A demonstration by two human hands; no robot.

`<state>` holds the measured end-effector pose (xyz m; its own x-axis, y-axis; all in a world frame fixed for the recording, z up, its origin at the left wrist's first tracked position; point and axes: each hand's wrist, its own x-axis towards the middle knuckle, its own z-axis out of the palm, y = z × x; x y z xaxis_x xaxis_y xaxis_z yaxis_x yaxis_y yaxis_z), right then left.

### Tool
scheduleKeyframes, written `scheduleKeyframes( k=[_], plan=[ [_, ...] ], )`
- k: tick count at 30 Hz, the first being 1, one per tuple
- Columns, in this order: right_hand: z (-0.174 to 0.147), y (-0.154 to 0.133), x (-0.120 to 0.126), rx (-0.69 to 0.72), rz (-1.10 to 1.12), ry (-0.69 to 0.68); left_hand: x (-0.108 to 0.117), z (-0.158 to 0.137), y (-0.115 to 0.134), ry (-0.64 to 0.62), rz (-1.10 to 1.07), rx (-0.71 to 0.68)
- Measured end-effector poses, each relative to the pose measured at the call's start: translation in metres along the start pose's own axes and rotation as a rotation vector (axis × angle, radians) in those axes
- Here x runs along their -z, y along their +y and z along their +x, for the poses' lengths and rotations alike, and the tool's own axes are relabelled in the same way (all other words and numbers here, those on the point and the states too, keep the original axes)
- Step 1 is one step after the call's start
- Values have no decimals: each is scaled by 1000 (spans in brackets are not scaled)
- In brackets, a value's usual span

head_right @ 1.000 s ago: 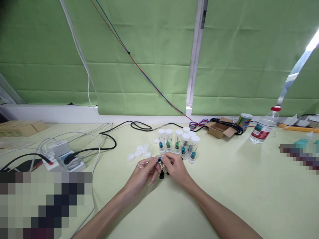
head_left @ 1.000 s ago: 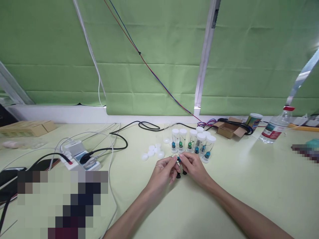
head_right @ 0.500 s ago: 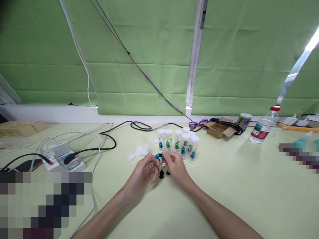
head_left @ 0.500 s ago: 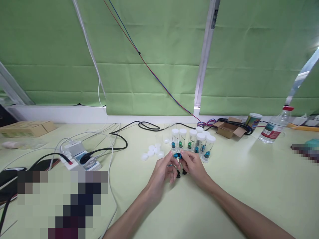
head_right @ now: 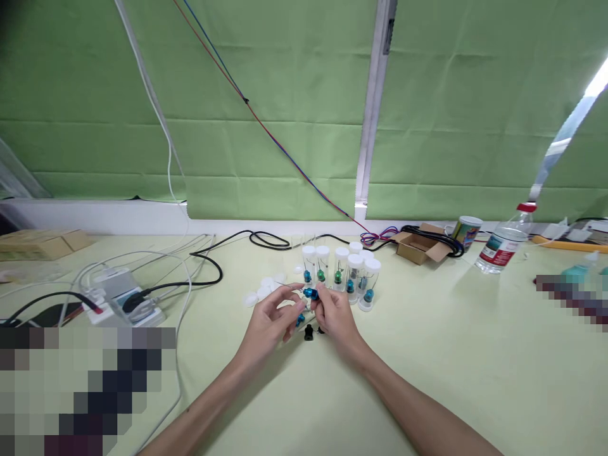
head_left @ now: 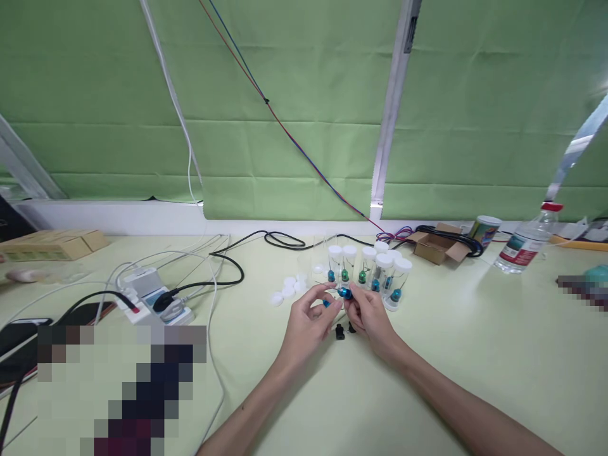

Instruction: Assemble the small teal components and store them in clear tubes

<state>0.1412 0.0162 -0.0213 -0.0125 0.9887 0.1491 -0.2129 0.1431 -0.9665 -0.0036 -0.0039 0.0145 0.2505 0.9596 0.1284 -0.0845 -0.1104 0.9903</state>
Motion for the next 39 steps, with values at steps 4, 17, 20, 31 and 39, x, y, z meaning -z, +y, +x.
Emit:
scheduleKeyframes(
  k=[4, 17, 20, 31, 39],
  plan=[
    [1, 2, -1, 8, -11, -27, 0, 0, -2, 37, 107, -58],
    [-2, 4, -4, 31, -88, -118, 0, 3, -10, 102, 172, -110],
    [-2, 5, -4, 48, -118, -113, -1, 3, -10, 114, 167, -117],
    [3, 0, 7, 208, -364, 49, 2, 8, -14, 221, 28, -111],
    [5, 1, 12, 364, -755, 146, 7, 15, -22, 306, -123, 65]
  ],
)
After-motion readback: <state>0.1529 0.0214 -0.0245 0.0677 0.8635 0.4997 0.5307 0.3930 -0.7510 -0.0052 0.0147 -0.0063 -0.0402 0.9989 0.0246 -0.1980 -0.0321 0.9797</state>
